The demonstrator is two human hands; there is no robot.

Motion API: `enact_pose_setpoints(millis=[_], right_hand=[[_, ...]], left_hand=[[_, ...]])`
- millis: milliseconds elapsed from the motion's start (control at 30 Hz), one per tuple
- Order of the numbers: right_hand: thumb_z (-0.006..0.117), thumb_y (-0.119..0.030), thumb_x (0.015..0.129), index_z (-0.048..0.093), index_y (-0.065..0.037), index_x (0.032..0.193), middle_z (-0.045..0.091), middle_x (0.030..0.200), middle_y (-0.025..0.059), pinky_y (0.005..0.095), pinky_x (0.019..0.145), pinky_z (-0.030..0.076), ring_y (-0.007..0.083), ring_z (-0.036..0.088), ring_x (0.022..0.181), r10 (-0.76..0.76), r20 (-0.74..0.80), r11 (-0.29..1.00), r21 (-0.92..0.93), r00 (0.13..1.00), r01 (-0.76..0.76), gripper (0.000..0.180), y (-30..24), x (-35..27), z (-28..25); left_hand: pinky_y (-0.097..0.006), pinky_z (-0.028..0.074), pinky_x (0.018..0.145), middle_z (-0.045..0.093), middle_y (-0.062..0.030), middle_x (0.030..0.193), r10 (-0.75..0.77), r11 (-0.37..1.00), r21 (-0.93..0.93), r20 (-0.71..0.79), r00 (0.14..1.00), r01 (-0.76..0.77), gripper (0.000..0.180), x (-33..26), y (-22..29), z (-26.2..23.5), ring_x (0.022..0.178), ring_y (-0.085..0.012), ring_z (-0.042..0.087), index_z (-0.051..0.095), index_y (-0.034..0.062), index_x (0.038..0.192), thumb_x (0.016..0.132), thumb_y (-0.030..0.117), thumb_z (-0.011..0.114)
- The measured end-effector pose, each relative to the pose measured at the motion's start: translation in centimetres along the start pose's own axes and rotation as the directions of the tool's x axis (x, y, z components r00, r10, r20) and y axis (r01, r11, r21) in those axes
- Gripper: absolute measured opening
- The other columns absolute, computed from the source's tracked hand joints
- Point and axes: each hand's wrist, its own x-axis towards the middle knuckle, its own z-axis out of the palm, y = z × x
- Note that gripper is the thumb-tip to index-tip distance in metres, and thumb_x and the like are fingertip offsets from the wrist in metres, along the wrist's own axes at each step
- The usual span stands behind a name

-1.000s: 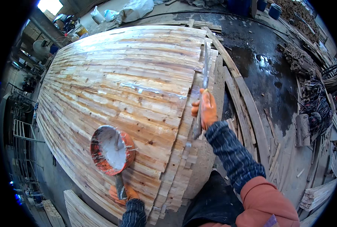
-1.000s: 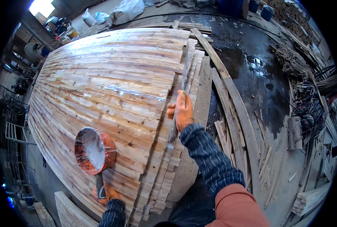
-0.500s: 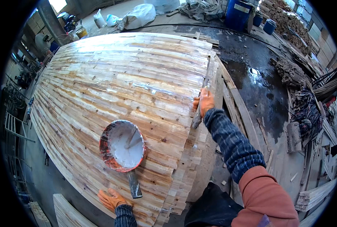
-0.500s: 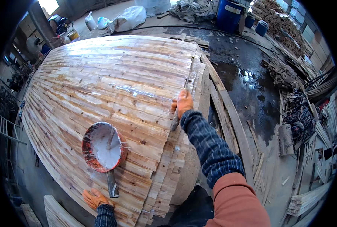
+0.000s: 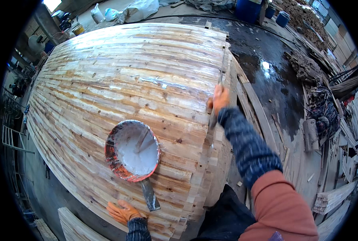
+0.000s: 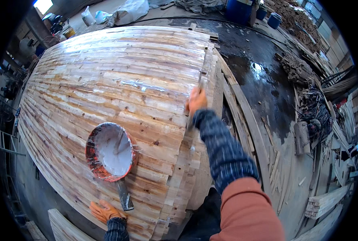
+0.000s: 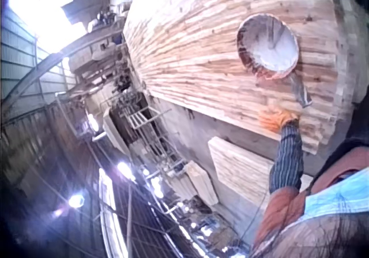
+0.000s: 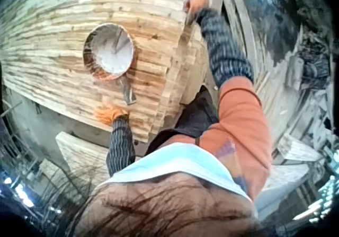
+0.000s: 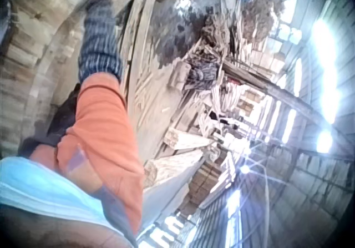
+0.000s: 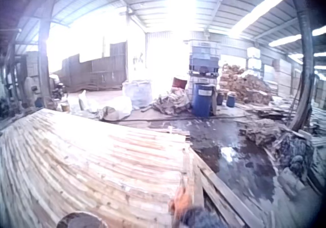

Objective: The person applies adhesive to the edges of wood strips using a metal scraper, aligns the strips onto a stack of panels, and tightens several heavy-duty metal clamps using a wrench.

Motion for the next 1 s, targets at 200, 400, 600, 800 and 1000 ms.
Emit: enact_pose_setpoints(millis=[200, 400, 600, 800, 1000], right_hand=[[0.039, -0.045, 0.102, 0.049, -0.009, 0.118, 0.057, 0.078, 0.0085, 0.0325, 0.039, 0.042, 0.0162, 0.053, 0.048, 0.252, 0.114, 0.945, 0.183, 0.961, -0.27, 0.041, 4.7, -11.0, -2.1], [0.042, -0.042, 0.1, 0.043, -0.003, 0.128, 0.059, 0.072, 0.0103, 0.0389, 0.043, 0.047, 0.021, 0.054, 0.048, 0.181, 0.114, 0.944, -0.299, 0.977, -0.14, 0.048, 0.1, -0.7, 2.4], [0.038, -0.05, 0.1, 0.038, -0.007, 0.133, 0.055, 0.079, 0.0153, 0.0376, 0.044, 0.046, 0.0193, 0.051, 0.049, 0.308, 0.202, 0.918, 0.193, 0.93, -0.346, 0.054, -2.1, -3.5, -2.2], [0.025, -0.047, 0.104, 0.041, -0.005, 0.13, 0.052, 0.082, 0.0107, 0.0331, 0.052, 0.046, 0.016, 0.05, 0.059, 0.43, 0.232, 0.795, 0.362, 0.873, -0.487, 0.053, -3.8, -4.5, -3.5], [0.023, -0.05, 0.104, 0.043, -0.001, 0.124, 0.044, 0.077, 0.006, 0.0328, 0.05, 0.04, 0.0141, 0.038, 0.054, 0.473, 0.169, 0.796, 0.338, 0.864, -0.502, 0.056, -3.8, 2.4, -2.4]], left_hand=[[-0.048, 0.027, 0.112, 0.033, -0.0198, 0.151, -0.043, 0.999, 0.014, 0.048, 0.998, 0.042, 0.057, -0.2, -0.3, -2.4, 0.139, -0.0353, 0.031, 0.037, 0.0049, 0.145, 0.101, 0.04, 0.041], [-0.048, 0.027, 0.112, 0.034, -0.0199, 0.15, 0.009, 0.999, -0.032, 0.009, 1.0, -0.008, 0.056, 0.8, 0.2, -1.5, 0.139, -0.0352, 0.031, 0.039, 0.0048, 0.144, 0.1, 0.04, 0.041], [-0.046, 0.026, 0.114, 0.035, -0.0209, 0.15, -0.004, 1.0, 0.004, 0.027, 1.0, 0.004, 0.056, -1.3, -1.6, -1.7, 0.139, -0.0348, 0.032, 0.04, 0.0052, 0.143, 0.099, 0.041, 0.04], [-0.045, 0.024, 0.115, 0.03, -0.0181, 0.154, -0.047, 0.999, 0.03, 0.077, 0.996, 0.044, 0.059, -0.8, -1.1, -1.3, 0.142, -0.0332, 0.026, 0.033, 0.0084, 0.148, 0.101, 0.044, 0.036], [-0.047, 0.026, 0.113, 0.034, -0.0179, 0.152, -0.042, 0.999, -0.013, 0.044, 0.998, 0.043, 0.058, -2.3, -0.2, -1.3, 0.14, -0.0339, 0.03, 0.039, 0.0089, 0.145, 0.1, 0.045, 0.038]])
